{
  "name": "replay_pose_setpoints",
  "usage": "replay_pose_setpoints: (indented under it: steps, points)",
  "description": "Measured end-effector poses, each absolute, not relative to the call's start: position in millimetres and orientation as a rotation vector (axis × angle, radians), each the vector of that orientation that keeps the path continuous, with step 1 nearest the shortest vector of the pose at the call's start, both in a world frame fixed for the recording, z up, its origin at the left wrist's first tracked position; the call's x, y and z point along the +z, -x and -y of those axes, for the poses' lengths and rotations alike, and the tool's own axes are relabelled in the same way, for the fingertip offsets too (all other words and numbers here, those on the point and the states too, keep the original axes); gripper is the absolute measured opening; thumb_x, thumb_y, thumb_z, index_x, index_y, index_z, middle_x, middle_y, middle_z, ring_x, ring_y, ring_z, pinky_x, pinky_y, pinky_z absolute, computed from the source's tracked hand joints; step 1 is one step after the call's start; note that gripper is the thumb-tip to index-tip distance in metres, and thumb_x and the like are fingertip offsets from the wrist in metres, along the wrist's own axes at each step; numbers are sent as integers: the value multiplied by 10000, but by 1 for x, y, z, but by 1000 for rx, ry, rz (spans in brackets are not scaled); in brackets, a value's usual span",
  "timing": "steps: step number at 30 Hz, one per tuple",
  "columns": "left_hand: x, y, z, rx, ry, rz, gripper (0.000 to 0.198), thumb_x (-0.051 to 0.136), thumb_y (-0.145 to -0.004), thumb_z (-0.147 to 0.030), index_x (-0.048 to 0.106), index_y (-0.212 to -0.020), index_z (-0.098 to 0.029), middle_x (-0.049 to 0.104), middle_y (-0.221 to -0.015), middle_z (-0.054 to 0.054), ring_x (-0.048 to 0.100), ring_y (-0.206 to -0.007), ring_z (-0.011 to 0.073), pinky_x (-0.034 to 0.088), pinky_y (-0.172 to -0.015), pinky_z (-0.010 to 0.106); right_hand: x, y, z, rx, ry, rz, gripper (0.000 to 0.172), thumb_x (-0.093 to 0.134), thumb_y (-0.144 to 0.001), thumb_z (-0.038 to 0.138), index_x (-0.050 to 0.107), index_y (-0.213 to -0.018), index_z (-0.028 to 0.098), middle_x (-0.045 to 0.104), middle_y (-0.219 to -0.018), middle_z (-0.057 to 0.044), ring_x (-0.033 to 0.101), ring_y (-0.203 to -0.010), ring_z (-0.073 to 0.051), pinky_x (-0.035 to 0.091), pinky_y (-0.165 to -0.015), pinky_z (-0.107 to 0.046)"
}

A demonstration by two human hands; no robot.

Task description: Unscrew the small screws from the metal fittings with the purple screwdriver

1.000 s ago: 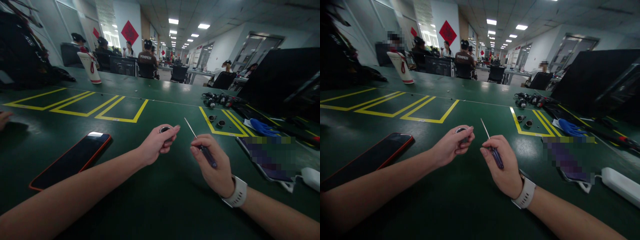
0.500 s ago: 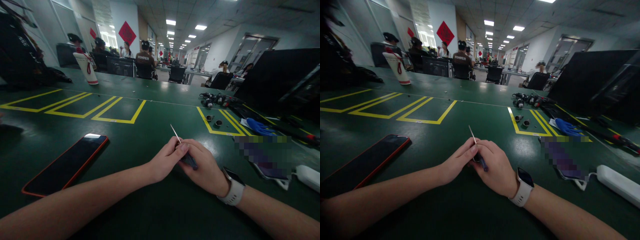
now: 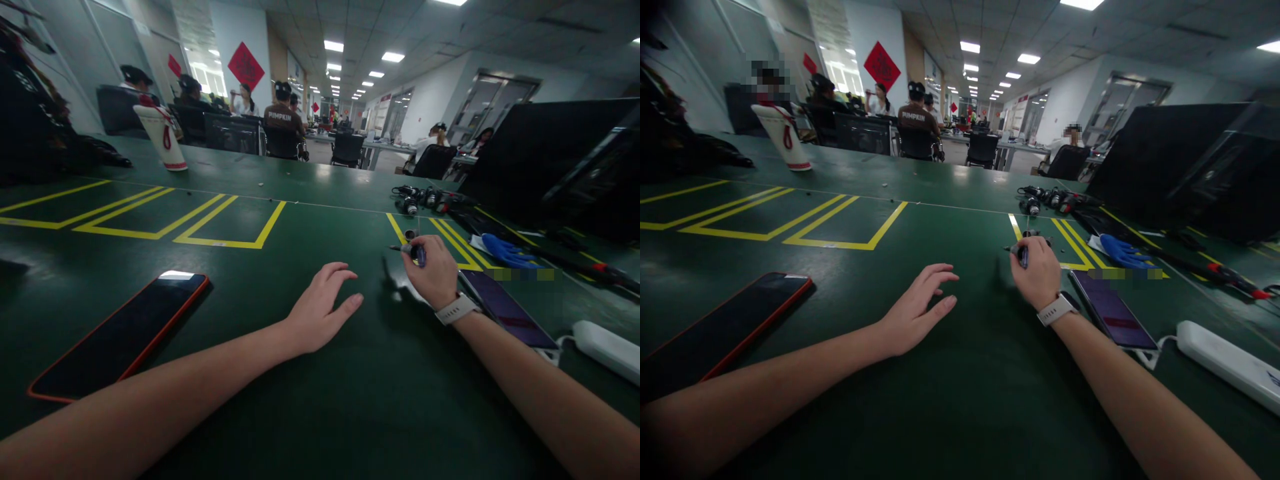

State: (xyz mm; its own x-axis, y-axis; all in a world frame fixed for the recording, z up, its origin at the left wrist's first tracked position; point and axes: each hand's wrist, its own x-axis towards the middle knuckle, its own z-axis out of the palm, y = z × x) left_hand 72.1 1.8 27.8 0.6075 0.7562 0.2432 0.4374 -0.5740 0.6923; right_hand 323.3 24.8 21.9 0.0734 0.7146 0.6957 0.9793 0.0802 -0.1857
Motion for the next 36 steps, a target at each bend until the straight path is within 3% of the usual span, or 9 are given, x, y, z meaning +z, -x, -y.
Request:
replay_pose_setpoints:
  steps: [7,13,18,21,28,33,36]
  points:
    - [33,-73,3,629,-2388,-885,447,369,-890,-480,487,-1204,-185,400,-1365,129,442,-1210,292,452,-931,455,16,-345,-33,-534,1964,1663,182,511,-785,219,539,-952,153,566,-1011,-144,553,-929,-292,435,-742,-372]
    - [33,-73,4,610,-2434,-853,423,367,-900,-454,484,-1204,-184,419,-1348,130,453,-1200,275,444,-937,455,14,-349,-31,-465,2164,1696,190,511,-780,236,568,-925,128,582,-976,-153,596,-749,-253,417,-592,-336]
    - [31,-75,3,616,-2454,-833,386,393,-897,-430,511,-1171,-186,443,-1324,123,460,-1189,269,433,-944,459,30,-357,-36,-479,2221,1625,286,471,-839,359,571,-951,115,595,-1005,-176,571,-940,-301,429,-745,-372]
    - [32,-75,3,593,-2453,-809,397,389,-897,-438,509,-1179,-186,453,-1317,115,473,-1172,265,442,-931,451,44,-367,-51,-473,2260,1551,296,444,-851,301,546,-1038,95,569,-1092,-203,553,-1012,-311,420,-798,-388]
    - [33,-74,2,558,-2440,-824,406,378,-901,-441,514,-1178,-178,473,-1294,114,480,-1157,259,441,-927,436,50,-390,-99,-157,2394,1601,218,601,-781,188,618,-975,89,627,-1026,-185,595,-981,-308,457,-794,-393]
    - [33,-75,3,541,-2444,-817,424,370,-904,-444,518,-1185,-163,483,-1281,114,481,-1152,247,429,-944,420,43,-398,-109,-7,2401,1580,281,545,-885,297,555,-1126,153,577,-1148,-86,589,-984,-209,500,-827,-410]
    - [34,-75,2,520,-2456,-808,425,371,-904,-437,518,-1188,-157,490,-1273,120,487,-1144,249,424,-946,424,40,-399,-106,35,2354,1564,297,533,-893,301,537,-1158,165,565,-1167,-83,589,-986,-205,507,-821,-407]
